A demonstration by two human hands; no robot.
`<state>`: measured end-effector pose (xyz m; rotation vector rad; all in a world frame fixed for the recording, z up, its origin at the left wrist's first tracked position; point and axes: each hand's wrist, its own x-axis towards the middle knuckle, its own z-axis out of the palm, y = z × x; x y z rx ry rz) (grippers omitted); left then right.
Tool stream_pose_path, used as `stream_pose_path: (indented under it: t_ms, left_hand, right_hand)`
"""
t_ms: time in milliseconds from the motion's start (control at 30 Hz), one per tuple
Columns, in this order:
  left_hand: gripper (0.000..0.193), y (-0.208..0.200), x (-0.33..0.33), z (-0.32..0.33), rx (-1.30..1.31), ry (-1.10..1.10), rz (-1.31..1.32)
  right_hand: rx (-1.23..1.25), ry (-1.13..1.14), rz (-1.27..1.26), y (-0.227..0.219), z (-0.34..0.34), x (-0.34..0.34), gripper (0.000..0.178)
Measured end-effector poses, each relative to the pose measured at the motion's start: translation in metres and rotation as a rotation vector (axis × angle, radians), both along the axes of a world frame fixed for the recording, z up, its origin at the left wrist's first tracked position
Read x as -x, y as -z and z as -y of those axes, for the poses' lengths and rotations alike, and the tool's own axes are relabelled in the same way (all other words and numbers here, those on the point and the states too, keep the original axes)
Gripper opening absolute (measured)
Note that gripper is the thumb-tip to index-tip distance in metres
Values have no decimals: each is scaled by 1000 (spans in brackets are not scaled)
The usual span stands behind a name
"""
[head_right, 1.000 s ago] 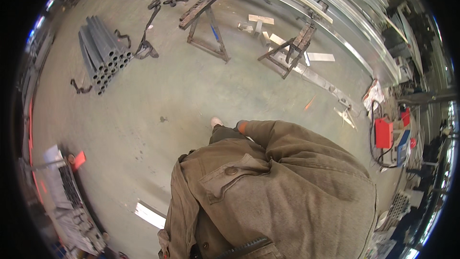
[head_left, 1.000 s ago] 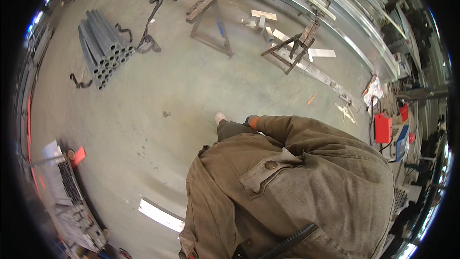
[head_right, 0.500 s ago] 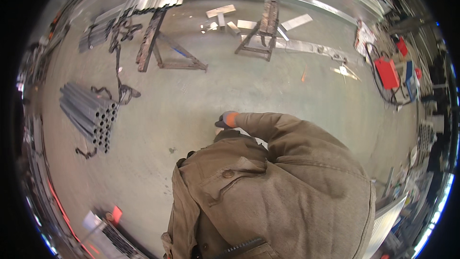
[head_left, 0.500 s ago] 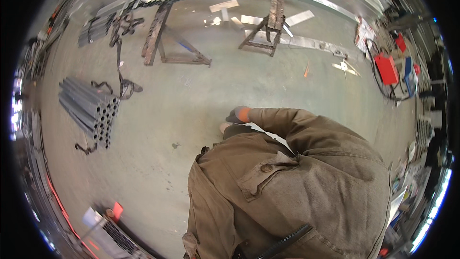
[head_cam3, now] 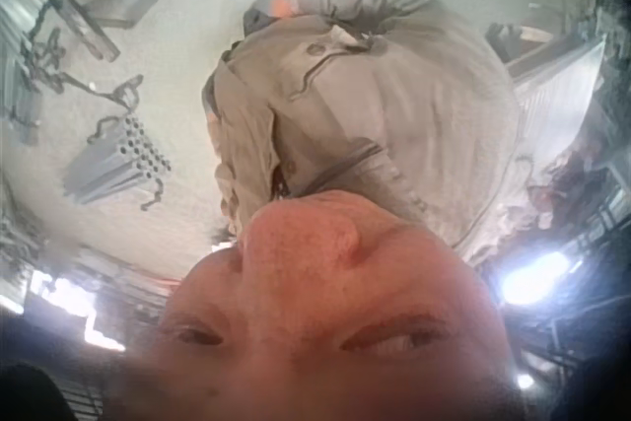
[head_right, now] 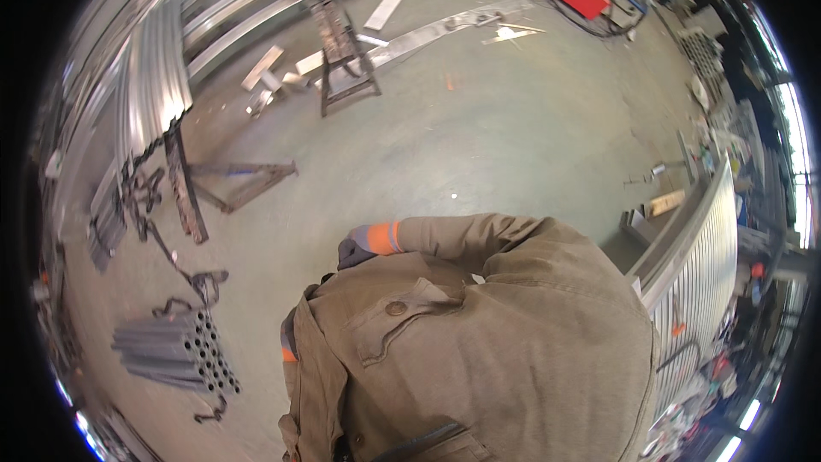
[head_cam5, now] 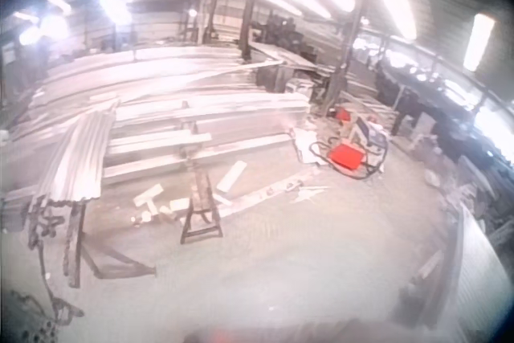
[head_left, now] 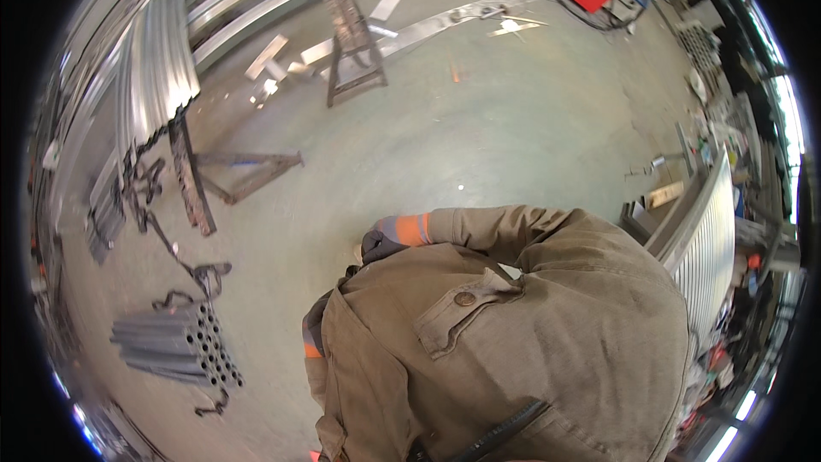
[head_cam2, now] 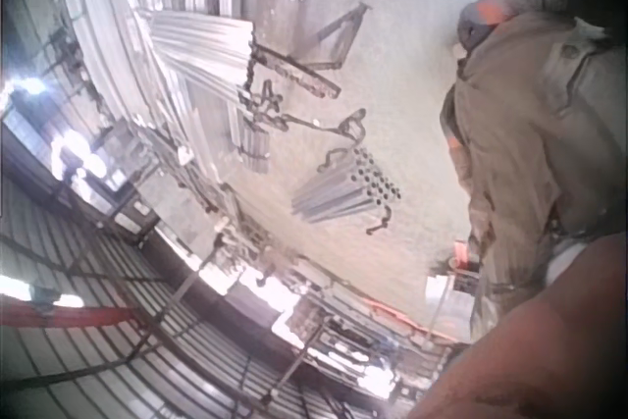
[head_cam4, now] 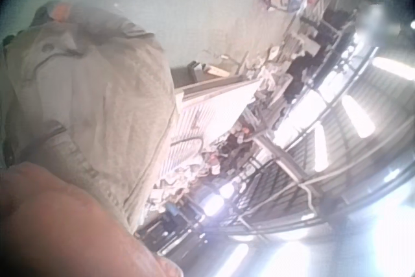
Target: The person welds metal frame components using a handheld welding torch. They position and tack weld several aluminum pieces together, then reposition the assembly to weld additional joints. The person handles metal bars and a welding torch throughout the clip.
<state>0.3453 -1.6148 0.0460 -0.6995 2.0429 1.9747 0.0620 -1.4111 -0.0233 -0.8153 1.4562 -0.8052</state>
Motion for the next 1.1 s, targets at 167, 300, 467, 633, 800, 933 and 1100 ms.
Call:
stream_pose_path:
  t_ms: [167,300,467,633,800,933,1100]
  left_hand:
    - [37,-31,47,17,-80,152,-48]
    - [30,-36,96,25,-144,231,-108]
    - [21,-26,166,23,-53,335,-356]
    - [20,-24,253,0,-153,285,-202]
    - [32,-7,369,-47,-170,227,-204]
    - [43,18,471,-92,-391,94,-91]
    - [39,26,596,-145,-29,139,56]
  right_hand:
    - [-165,165,-137,-14,-21,2,47]
    - [-240,347,-215,-7,-53,11,59]
    - [-219,570,-447,27,-89,52,62]
    - [-334,757,-431,60,-132,131,62]
    - [-546,828,-455,102,-234,231,66]
    - [-727,874,-487,151,-334,291,73]
    - [-842,906,-487,196,-407,336,74]
